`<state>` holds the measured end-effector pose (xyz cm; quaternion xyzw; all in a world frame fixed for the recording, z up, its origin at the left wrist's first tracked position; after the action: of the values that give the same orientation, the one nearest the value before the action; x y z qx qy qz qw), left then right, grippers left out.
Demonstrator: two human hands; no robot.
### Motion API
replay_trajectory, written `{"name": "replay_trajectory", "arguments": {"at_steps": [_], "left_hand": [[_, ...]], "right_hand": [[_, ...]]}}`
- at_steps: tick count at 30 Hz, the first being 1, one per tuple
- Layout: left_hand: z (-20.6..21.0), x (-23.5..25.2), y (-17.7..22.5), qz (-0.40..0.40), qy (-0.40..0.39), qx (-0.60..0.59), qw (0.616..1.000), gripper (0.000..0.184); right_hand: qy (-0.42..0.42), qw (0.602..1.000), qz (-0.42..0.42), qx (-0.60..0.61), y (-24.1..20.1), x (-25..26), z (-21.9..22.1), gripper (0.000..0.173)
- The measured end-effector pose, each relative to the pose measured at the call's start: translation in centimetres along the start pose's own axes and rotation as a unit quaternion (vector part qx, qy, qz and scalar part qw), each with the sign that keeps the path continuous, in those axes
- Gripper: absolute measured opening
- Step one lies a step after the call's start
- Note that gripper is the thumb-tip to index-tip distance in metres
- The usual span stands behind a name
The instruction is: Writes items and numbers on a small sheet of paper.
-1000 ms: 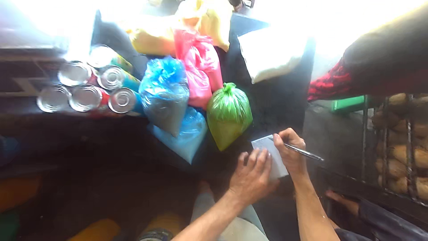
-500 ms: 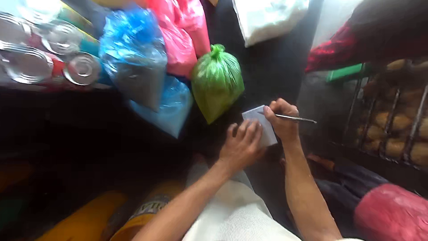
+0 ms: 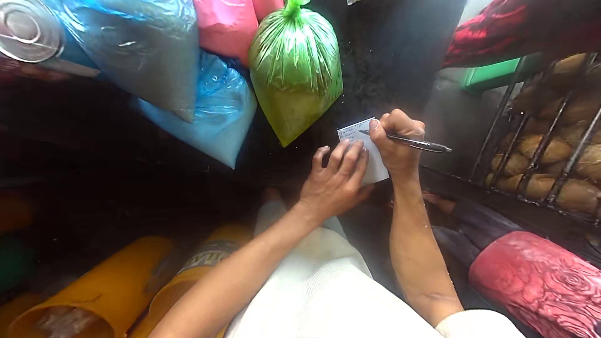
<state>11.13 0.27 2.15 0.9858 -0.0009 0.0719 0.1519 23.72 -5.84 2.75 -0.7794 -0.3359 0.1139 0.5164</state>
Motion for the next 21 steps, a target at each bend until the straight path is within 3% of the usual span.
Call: {"name": "replay_trajectory", "arguments": {"at_steps": [21], "left_hand": [[0.2, 0.1, -0.1, 0.003, -0.011, -0.007, 1.0, 0.068]], "right_hand": [[0.013, 0.999, -0.036, 0.006, 0.0, 1.8, 0.1, 0.032]]}}
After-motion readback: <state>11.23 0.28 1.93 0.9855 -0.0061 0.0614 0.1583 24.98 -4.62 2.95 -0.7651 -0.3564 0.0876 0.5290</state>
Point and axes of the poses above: each hand's wrist, its own x-axis towards the middle knuckle, its own z-axis out of the palm, y = z × x, the point moved 10 cm from there along x, towards the middle knuckle, and after that the axes turned 5 degrees about -y, right-handed, at the moved point
